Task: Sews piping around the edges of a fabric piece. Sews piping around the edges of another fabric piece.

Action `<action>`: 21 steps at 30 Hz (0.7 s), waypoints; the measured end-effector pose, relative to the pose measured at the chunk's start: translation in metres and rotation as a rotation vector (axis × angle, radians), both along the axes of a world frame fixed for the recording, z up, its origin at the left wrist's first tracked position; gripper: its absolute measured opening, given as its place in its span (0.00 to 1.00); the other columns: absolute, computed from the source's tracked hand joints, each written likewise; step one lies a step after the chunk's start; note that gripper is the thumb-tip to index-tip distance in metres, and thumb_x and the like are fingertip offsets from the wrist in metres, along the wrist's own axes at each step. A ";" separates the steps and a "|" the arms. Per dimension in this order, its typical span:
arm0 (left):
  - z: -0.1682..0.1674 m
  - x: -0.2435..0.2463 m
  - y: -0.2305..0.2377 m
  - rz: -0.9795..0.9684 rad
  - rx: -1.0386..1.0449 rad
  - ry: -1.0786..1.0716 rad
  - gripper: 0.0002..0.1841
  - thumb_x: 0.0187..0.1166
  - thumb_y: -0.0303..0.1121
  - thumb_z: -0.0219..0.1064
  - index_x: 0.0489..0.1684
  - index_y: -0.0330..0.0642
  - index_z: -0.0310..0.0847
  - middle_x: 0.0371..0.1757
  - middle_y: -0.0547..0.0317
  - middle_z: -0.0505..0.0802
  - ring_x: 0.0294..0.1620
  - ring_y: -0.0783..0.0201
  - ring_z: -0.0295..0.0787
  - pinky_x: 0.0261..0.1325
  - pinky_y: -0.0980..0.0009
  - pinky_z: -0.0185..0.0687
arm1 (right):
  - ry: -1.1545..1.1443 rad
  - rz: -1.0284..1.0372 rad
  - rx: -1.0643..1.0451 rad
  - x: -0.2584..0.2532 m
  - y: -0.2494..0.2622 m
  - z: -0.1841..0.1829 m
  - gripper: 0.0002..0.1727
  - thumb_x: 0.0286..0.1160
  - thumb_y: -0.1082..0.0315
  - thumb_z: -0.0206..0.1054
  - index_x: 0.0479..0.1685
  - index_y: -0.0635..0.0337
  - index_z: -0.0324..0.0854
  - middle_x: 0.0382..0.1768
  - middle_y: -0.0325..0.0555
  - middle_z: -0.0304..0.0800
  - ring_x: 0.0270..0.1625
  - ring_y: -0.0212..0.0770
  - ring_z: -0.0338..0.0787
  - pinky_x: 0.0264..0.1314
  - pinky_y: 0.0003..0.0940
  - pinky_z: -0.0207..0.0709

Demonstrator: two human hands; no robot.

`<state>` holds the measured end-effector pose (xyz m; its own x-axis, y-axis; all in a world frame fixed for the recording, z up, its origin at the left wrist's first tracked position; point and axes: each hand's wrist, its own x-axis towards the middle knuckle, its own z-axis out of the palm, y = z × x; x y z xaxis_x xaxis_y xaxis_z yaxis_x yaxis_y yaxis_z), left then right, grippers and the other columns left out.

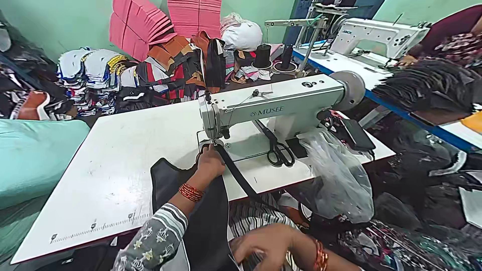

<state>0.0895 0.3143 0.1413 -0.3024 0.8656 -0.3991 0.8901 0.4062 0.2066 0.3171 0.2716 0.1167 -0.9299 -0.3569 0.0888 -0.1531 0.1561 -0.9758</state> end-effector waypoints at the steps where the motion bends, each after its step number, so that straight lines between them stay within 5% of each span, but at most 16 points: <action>1: 0.000 -0.002 0.000 0.017 0.015 -0.019 0.35 0.68 0.41 0.75 0.73 0.26 0.76 0.88 0.36 0.66 0.87 0.37 0.63 0.77 0.41 0.73 | -0.029 0.008 0.054 -0.002 0.018 0.010 0.26 0.73 0.66 0.63 0.63 0.81 0.82 0.65 0.65 0.88 0.71 0.55 0.86 0.80 0.49 0.71; 3: 0.001 -0.007 0.000 0.059 0.040 -0.068 0.31 0.70 0.39 0.73 0.72 0.29 0.79 0.86 0.39 0.70 0.86 0.40 0.65 0.78 0.42 0.73 | -0.111 -0.191 0.169 -0.013 0.059 0.028 0.22 0.78 0.64 0.63 0.62 0.72 0.87 0.62 0.55 0.92 0.66 0.46 0.90 0.75 0.45 0.78; 5: 0.000 -0.012 0.003 0.101 0.071 -0.107 0.25 0.76 0.38 0.69 0.70 0.32 0.82 0.83 0.40 0.74 0.85 0.40 0.68 0.79 0.42 0.71 | -0.202 -0.566 0.306 -0.043 0.096 0.034 0.17 0.84 0.67 0.62 0.57 0.73 0.86 0.53 0.57 0.92 0.55 0.43 0.90 0.64 0.41 0.80; 9: -0.001 -0.016 0.009 0.156 0.116 -0.102 0.20 0.85 0.41 0.61 0.64 0.36 0.87 0.77 0.40 0.82 0.80 0.42 0.76 0.78 0.44 0.72 | -0.423 -1.046 0.630 -0.119 0.124 0.014 0.23 0.87 0.65 0.61 0.76 0.66 0.72 0.70 0.63 0.81 0.75 0.58 0.80 0.79 0.50 0.70; 12: -0.001 -0.014 0.010 0.178 0.118 -0.088 0.20 0.87 0.41 0.59 0.64 0.38 0.87 0.78 0.43 0.82 0.81 0.45 0.76 0.79 0.46 0.72 | -0.547 -1.086 0.739 -0.146 0.124 0.009 0.23 0.88 0.68 0.57 0.80 0.61 0.71 0.74 0.60 0.78 0.79 0.56 0.77 0.80 0.51 0.70; 15: -0.007 -0.009 0.012 0.169 0.136 -0.049 0.19 0.88 0.38 0.57 0.63 0.36 0.87 0.78 0.45 0.82 0.81 0.46 0.76 0.78 0.47 0.74 | -0.538 -1.056 0.725 -0.144 0.127 0.009 0.20 0.88 0.72 0.52 0.73 0.60 0.79 0.72 0.60 0.80 0.73 0.56 0.83 0.75 0.53 0.74; 21: -0.007 0.008 0.015 0.087 0.062 0.063 0.19 0.89 0.27 0.52 0.71 0.25 0.77 0.77 0.34 0.79 0.81 0.40 0.74 0.78 0.51 0.74 | -0.545 -0.935 0.810 -0.138 0.129 0.013 0.25 0.87 0.76 0.51 0.77 0.53 0.80 0.77 0.62 0.75 0.72 0.59 0.83 0.74 0.53 0.76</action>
<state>0.0975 0.3294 0.1343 -0.4000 0.8573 -0.3241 0.8641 0.4706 0.1786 0.1786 0.4009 0.1300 -0.7006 0.6483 -0.2981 0.7001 0.5439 -0.4625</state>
